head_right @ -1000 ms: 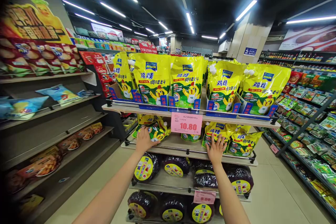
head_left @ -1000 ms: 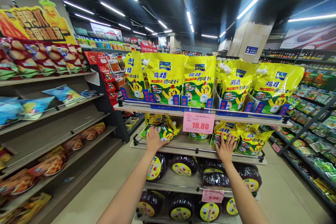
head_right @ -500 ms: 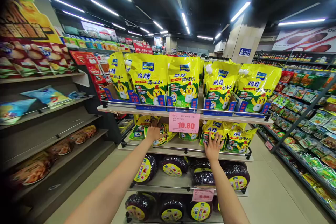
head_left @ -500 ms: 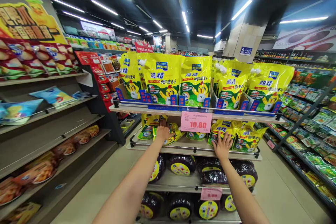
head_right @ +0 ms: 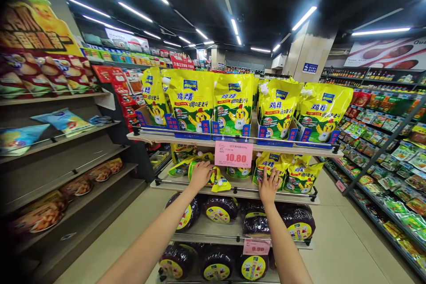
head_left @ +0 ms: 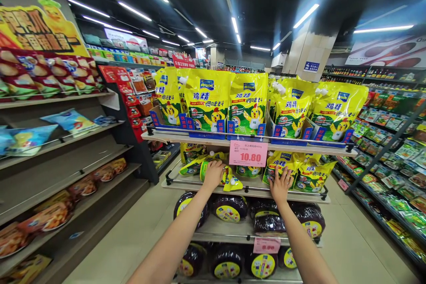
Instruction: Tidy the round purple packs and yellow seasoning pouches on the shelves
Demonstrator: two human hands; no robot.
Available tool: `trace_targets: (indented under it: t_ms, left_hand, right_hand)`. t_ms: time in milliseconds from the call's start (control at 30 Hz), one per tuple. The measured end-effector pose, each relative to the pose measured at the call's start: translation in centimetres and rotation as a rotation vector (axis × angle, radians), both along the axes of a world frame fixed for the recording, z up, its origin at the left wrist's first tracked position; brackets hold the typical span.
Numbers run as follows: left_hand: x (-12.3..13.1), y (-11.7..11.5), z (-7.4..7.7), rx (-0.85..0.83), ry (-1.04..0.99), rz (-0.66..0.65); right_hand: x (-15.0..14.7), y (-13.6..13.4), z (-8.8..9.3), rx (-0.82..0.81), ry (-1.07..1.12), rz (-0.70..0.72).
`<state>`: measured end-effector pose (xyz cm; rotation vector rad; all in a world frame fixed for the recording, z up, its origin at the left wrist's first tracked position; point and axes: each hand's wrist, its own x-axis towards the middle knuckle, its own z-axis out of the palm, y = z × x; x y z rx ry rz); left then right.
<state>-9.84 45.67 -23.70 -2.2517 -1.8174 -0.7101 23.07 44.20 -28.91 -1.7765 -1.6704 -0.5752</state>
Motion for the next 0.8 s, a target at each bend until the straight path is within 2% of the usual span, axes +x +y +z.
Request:
trace_targets:
  t_ms: [100,233,300,433,533,667,733,800]
  left_hand:
    - [-0.6,-3.2,-1.3,0.076,-0.073,0.027]
    - [0.0,-6.5,-3.2,0.186,-0.172,0.051]
    - [1.0,-7.7,-3.4,0.315,-0.245,0.008]
    - [2.6,-9.4,-2.5,0.58,-0.356,-0.064]
    - [2.7,-10.6,-1.4,0.646,-0.433,-0.114]
    - [2.8,-12.6,-0.6,0.599,-0.587,-0.154]
    - [3.3,-13.5,-0.2,0.506,-0.672,-0.153]
    - [3.9,-14.2,0.3,0.344,-0.735,-0.174]
  right_hand:
    - [-1.8,-2.3,-0.5,0.063,0.022,0.15]
    - [-6.1,-6.0,-1.7,-0.033,-0.139,0.597]
    - [-8.1,-7.2,-1.5,-0.001,-0.181,0.745]
    - [-9.2,-8.3,1.1,0.313,-0.066,0.859]
    - [-8.4,-9.1,3.8,0.436,-0.079,0.953]
    - [-7.1,-11.1,6.3,0.501,0.001,0.913]
    - [-6.6,-12.1,7.2,0.444,0.082,0.919]
    - [-6.1,-13.1,8.0,0.345,0.119,0.984]
